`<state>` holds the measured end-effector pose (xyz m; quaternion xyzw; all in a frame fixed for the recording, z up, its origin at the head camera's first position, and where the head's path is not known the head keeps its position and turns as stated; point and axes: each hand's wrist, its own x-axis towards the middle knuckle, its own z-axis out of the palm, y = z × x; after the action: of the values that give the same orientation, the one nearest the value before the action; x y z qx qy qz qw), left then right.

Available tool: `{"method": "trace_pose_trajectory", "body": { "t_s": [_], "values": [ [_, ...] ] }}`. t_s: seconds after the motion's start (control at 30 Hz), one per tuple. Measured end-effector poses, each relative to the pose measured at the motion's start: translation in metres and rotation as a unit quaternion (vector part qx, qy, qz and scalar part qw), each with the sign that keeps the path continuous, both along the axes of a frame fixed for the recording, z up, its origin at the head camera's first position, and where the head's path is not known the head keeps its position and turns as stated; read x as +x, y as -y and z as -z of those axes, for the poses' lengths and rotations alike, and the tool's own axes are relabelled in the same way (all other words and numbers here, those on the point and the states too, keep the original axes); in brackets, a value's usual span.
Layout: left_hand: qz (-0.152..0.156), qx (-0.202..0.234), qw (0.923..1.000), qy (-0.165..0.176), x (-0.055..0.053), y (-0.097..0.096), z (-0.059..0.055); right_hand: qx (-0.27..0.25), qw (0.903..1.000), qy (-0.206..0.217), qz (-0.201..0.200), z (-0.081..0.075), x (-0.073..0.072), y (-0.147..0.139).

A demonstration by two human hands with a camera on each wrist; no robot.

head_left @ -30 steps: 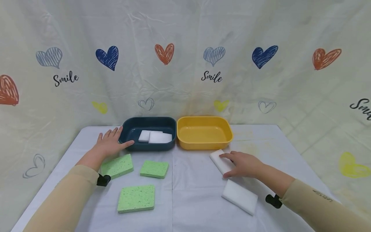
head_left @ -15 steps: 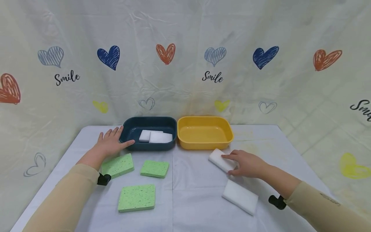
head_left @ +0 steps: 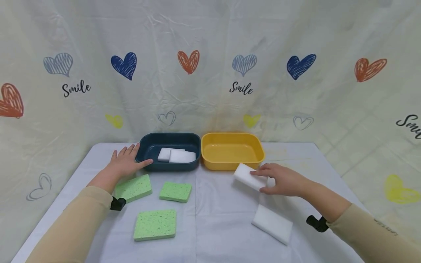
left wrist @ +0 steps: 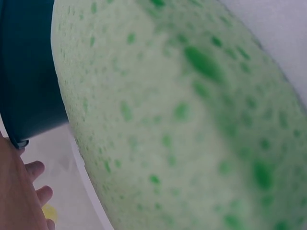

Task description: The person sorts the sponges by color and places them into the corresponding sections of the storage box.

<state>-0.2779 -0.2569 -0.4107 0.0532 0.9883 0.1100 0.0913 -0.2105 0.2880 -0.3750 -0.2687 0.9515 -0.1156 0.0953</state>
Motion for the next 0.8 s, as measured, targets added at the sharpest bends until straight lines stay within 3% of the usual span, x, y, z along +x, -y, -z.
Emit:
{"method": "trace_pose_trajectory", "body": {
  "t_s": [0.3,0.47,0.8],
  "values": [
    [-0.002,0.002,1.0,-0.002,0.0,0.001,0.002,-0.034,0.9985,-0.029,-0.03,-0.02,-0.023,0.037],
    [-0.004,0.004,1.0,0.0,-0.001,0.001,0.001,-0.041,0.9977,-0.033,-0.043,-0.025,-0.049,0.072],
    [-0.008,0.006,0.9999,-0.002,-0.003,0.001,0.002,-0.03,0.9991,0.011,-0.028,-0.025,-0.102,0.15]
  ]
}}
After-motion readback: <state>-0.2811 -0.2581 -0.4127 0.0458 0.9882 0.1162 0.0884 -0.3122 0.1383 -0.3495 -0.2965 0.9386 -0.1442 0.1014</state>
